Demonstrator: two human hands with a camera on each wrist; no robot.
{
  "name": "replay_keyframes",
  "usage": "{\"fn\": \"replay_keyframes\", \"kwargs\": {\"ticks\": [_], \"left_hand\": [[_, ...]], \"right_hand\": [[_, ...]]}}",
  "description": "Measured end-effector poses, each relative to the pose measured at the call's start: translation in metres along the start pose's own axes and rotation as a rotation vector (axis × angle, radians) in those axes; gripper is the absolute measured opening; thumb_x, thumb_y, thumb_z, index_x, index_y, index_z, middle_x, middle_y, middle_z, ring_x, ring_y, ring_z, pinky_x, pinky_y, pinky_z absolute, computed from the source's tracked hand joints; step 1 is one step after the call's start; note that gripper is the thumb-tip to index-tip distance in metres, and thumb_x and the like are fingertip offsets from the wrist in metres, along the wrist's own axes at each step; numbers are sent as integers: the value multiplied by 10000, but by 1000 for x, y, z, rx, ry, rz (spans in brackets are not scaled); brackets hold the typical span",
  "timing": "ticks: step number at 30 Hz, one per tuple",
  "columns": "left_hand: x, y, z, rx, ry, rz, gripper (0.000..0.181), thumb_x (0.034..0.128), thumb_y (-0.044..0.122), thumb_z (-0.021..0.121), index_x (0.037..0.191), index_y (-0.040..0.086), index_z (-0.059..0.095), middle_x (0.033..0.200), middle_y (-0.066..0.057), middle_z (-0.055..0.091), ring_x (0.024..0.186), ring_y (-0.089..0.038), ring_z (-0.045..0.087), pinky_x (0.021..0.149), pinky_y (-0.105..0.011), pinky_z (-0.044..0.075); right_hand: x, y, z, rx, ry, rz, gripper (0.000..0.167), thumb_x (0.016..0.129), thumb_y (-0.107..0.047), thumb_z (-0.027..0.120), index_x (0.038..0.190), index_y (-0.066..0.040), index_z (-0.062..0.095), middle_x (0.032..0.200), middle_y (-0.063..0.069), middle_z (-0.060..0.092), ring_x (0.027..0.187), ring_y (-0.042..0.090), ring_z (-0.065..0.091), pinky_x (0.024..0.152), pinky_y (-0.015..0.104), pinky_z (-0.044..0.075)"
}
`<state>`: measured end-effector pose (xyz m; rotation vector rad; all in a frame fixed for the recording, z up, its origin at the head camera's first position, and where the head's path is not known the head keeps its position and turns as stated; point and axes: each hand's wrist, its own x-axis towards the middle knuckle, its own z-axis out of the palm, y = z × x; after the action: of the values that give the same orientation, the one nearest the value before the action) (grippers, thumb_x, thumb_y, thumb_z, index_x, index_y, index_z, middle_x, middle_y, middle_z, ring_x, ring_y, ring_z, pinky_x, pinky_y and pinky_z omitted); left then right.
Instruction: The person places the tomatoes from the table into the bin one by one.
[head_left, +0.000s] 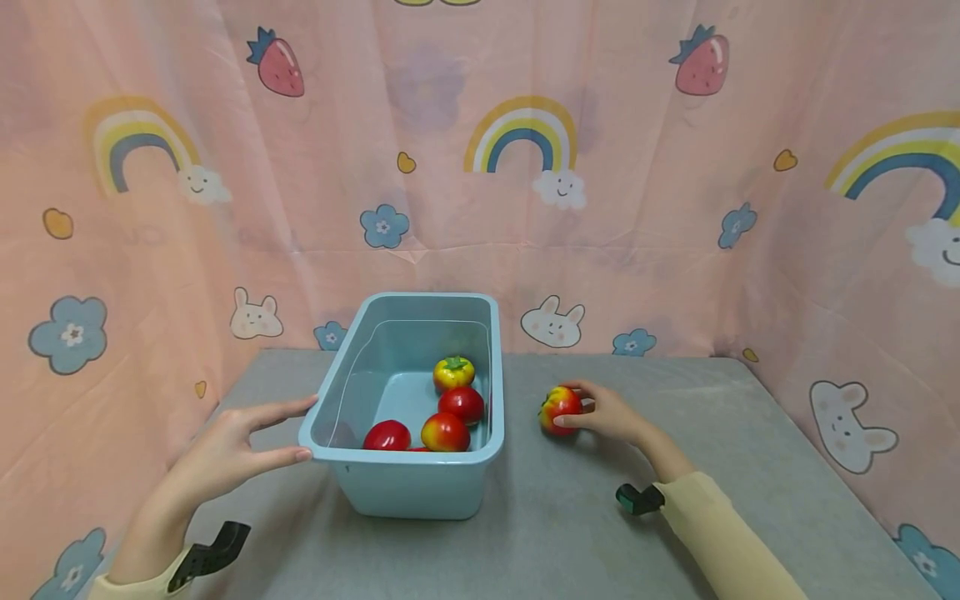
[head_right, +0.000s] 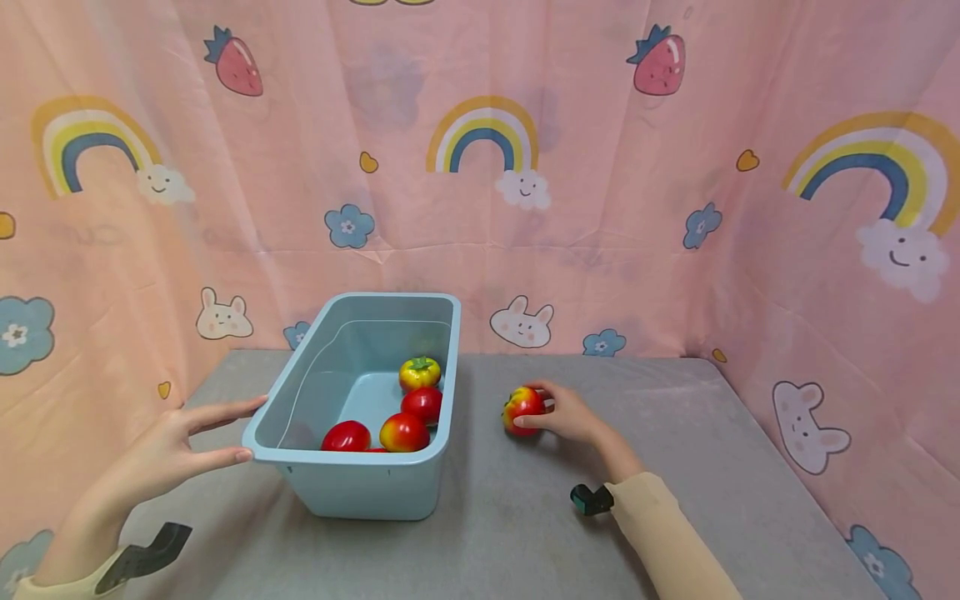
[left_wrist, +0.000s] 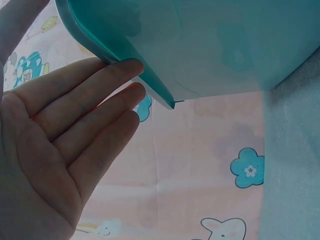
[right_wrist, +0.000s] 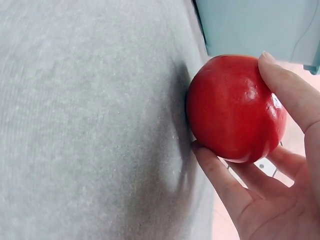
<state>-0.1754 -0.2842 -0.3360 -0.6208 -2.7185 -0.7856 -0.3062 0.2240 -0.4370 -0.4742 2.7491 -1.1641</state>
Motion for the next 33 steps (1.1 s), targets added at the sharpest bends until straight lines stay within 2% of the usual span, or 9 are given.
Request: {"fn": "replay_keyframes", "kwargs": {"ticks": [9, 22, 33], "left_hand": [[2, 1, 0, -8, -9, -13, 567, 776, 408, 760, 1303, 286, 587, 1241, 104, 634, 1153, -52, 570, 857, -257, 496], [2, -1, -1, -15, -1, 8, 563, 769, 391, 770, 1293, 278, 597, 1230, 106, 639, 1140, 8, 556, 840, -188, 477], [1, 1, -1, -7, -2, 2, 571, 769, 397, 768, 1299, 270, 594, 1240, 100, 635, 1148, -30, 568, 861, -198, 477]], "right_hand": [[-3, -1, -3, 28, 13, 0, 673, 808, -413, 731, 1357, -117, 477, 1267, 133, 550, 1129, 318, 531, 875, 422, 509], [-10, -14, -12, 46, 33, -20, 670, 815, -395, 731, 1357, -103, 466, 1263, 154, 548, 1108, 342, 569, 826, 372, 545], [-12, -18, -19, 28, 58, -63, 671, 803, -383, 744, 1349, -100, 476, 1273, 147, 551, 1107, 355, 559, 826, 381, 546]]}}
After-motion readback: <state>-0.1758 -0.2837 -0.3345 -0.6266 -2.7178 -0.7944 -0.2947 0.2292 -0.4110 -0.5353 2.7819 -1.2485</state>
